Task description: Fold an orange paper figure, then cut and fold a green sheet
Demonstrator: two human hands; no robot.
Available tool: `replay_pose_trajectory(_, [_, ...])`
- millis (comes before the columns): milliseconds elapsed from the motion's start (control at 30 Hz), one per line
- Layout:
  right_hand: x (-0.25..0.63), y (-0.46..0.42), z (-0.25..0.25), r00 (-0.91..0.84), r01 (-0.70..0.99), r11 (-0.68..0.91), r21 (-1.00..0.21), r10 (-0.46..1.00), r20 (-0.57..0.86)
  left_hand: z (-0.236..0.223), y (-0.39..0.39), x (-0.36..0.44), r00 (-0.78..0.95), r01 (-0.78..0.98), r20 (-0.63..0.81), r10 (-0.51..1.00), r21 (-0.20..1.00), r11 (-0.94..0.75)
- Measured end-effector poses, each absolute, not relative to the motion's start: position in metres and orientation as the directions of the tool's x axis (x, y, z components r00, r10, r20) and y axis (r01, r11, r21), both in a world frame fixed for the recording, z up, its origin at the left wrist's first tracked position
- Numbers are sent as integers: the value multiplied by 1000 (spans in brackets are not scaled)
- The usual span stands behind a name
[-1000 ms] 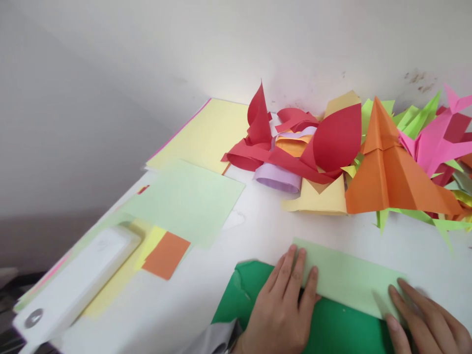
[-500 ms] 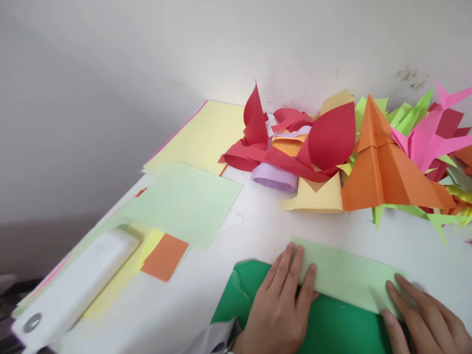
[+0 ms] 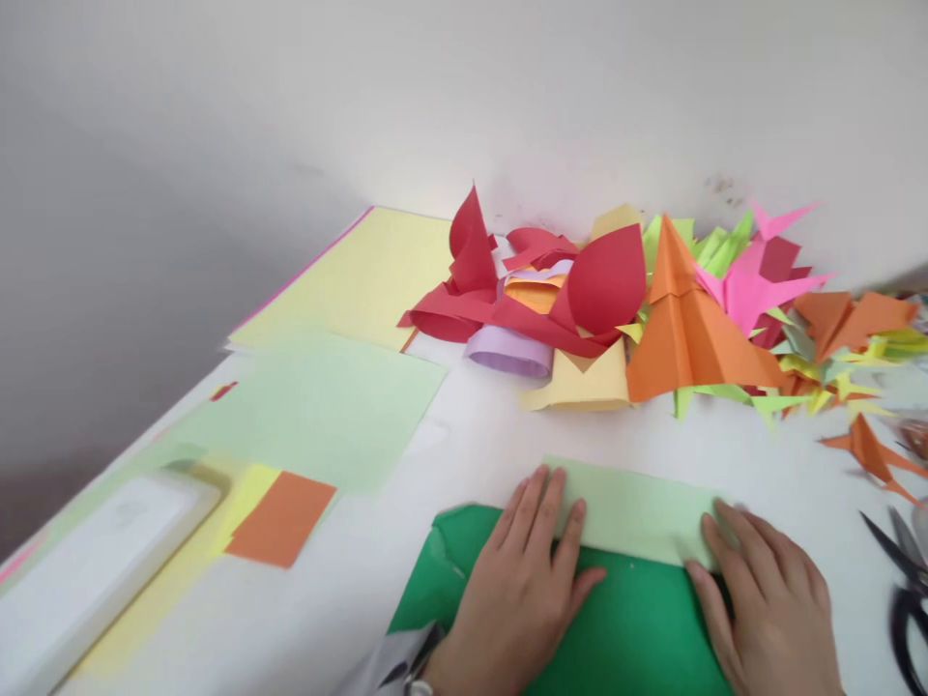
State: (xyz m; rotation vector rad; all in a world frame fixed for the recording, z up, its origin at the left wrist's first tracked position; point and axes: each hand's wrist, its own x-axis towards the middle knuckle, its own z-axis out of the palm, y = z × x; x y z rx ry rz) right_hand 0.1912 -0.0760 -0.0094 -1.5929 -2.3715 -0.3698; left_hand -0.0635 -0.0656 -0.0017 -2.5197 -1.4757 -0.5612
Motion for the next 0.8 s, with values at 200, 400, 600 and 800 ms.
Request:
replay_pose_trajectory(200, [174,-76,3,-285,956,294,18,906,312,-9,-61,-65,524,802,417,743,53,-595])
replay_pose_trajectory(400, [168,-78,6,-214,972,231,-28,933,290,-18,-58,-66,584,764,410,700,14,-645])
replay_pose_trajectory(600, [167,-78,8,-164,977,195,-88,947,277,-13,-59,-64,628,740,354,693,4,-673])
replay_pose_trajectory(800, [166,-80,10,-172,980,191,-50,949,266,-7,-63,-66,664,711,297,686,32,-702])
